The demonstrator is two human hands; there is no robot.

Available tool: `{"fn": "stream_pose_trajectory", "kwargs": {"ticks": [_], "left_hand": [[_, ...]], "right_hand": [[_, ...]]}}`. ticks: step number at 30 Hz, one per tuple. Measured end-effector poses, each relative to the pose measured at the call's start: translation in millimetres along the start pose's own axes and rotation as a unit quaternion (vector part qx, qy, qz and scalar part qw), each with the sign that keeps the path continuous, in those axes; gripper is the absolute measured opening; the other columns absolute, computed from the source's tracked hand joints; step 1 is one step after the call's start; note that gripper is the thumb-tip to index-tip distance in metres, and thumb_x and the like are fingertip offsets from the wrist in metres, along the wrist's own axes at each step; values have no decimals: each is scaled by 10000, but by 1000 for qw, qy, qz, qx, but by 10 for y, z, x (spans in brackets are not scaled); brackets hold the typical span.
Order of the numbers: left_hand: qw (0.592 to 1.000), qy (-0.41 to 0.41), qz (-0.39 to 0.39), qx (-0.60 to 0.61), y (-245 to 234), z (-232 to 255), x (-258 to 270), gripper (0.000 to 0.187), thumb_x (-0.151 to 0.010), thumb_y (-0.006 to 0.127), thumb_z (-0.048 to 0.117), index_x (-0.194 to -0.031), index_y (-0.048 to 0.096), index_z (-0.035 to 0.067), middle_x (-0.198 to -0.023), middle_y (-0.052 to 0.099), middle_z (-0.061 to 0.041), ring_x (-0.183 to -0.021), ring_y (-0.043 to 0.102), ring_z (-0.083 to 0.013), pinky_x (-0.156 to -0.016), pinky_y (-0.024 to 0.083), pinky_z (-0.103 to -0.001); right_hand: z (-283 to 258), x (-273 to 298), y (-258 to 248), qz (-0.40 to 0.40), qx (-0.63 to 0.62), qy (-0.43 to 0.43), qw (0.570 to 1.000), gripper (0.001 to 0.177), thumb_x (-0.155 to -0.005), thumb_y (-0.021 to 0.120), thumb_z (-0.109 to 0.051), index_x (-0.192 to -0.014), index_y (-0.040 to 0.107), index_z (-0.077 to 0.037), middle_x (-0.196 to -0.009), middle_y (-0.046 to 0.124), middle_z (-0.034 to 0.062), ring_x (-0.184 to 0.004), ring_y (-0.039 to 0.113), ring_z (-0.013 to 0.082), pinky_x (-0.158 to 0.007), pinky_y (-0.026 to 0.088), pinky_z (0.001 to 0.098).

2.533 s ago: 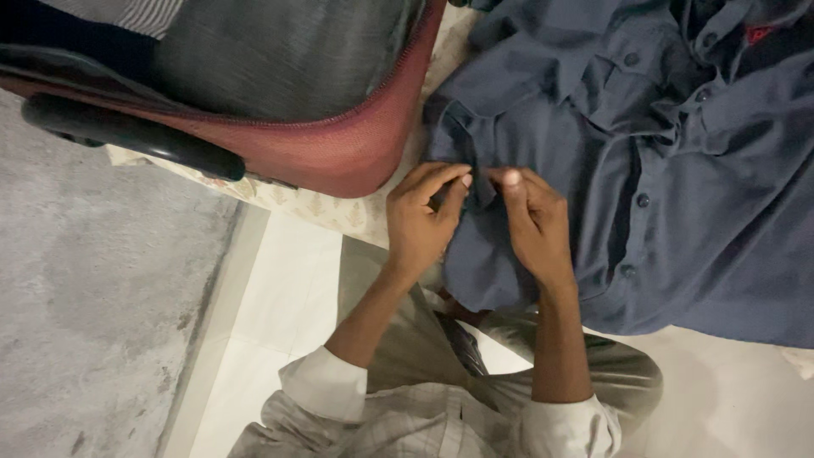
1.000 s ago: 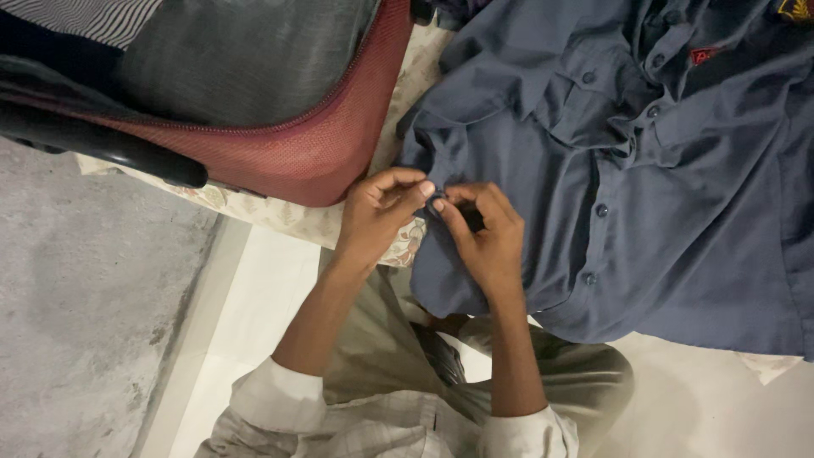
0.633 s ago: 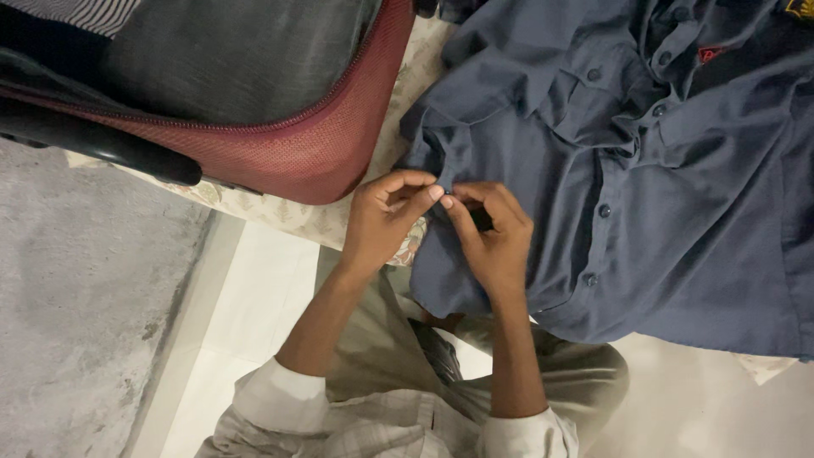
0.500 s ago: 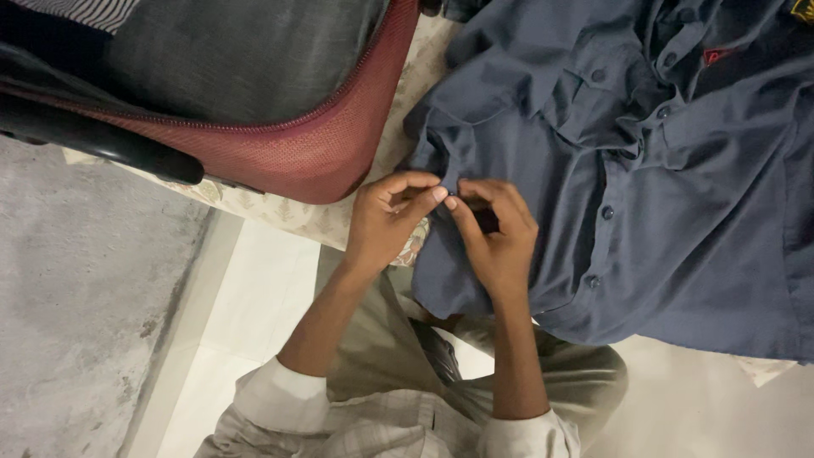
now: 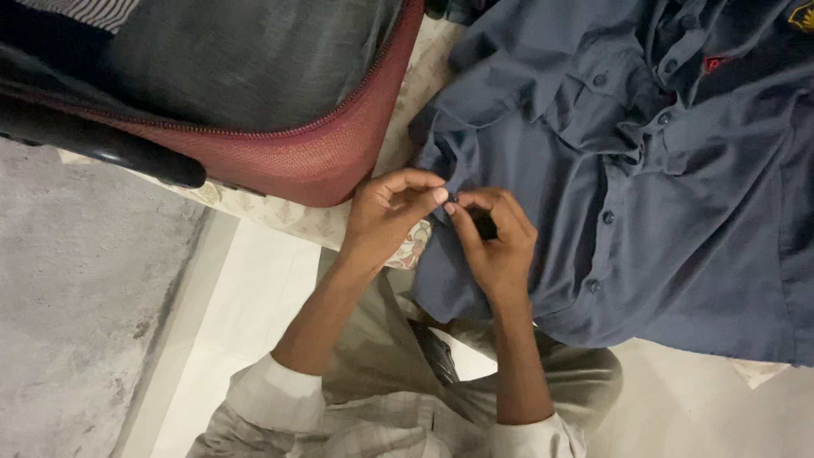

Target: The person buttons a blue shirt laid out on a bed, then folds it neatly by hand. The folded shirt is placed into an open suitcase that already contains other folded clothes.

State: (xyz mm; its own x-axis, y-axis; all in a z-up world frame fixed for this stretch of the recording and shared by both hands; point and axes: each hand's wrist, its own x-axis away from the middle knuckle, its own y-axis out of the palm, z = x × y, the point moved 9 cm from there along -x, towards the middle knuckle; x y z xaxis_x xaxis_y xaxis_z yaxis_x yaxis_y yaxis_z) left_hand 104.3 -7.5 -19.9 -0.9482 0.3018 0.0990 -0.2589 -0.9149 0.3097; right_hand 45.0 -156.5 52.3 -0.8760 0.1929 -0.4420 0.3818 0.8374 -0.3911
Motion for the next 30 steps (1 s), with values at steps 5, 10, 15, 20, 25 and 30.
{"fn": "stream_pose_trajectory", "kwargs": {"ticks": [5, 10, 15, 20, 25, 30], "left_hand": [[1000, -5, 0, -1, -6, -29, -8, 182, -933, 776, 85, -1094, 743, 7, -958, 745, -30, -853, 674, -61, -762, 552, -203], [1000, 13, -19, -16, -2, 17, 22, 164, -948, 766, 86, -1088, 733, 6, -957, 719, -12, -852, 641, -42, -740, 523, -196], [999, 7, -47, -19, 26, 33, 46, 174, -959, 756, 87, -1106, 714, 2, -959, 708, -2, -852, 625, -33, -734, 511, -198], [998, -10, -55, -38, 38, 12, 28, 166, -953, 753, 82, -1094, 709, 4, -962, 712, -2, -858, 634, -33, -742, 524, -198], [994, 4, -61, -93, 43, 97, 29, 157, -955, 745, 74, -1093, 712, 7, -960, 717, -11, -850, 641, -41, -742, 537, -209], [987, 62, -82, -124, 125, 183, 45, 207, -948, 745, 56, -1130, 663, 2, -993, 712, -21, -918, 684, -69, -866, 580, -245]], "right_hand": [[80, 8, 13, -17, -56, 52, 997, 146, -931, 811, -23, -1040, 715, -8, -993, 725, 60, -844, 700, 101, -750, 558, 238], [49, -21, -7, -35, -60, 27, 997, 113, -956, 778, -54, -1033, 715, -1, -984, 713, 55, -865, 678, 104, -791, 538, 235], [158, -3, -13, -46, -77, 61, 994, 97, -998, 738, -88, -1016, 725, 7, -904, 691, 37, -798, 628, 97, -735, 489, 233], [251, 9, 27, -54, -96, 88, 990, 94, -1015, 713, -89, -1014, 703, 5, -906, 684, 36, -792, 619, 83, -728, 491, 235], [257, -8, 45, -49, -78, 108, 990, 79, -1021, 693, -87, -1029, 707, -10, -901, 702, 42, -789, 652, 93, -718, 516, 240], [96, -38, -1, -23, -24, 59, 998, 66, -1006, 718, -60, -1035, 706, -2, -935, 697, 76, -790, 661, 135, -720, 517, 266]]}}
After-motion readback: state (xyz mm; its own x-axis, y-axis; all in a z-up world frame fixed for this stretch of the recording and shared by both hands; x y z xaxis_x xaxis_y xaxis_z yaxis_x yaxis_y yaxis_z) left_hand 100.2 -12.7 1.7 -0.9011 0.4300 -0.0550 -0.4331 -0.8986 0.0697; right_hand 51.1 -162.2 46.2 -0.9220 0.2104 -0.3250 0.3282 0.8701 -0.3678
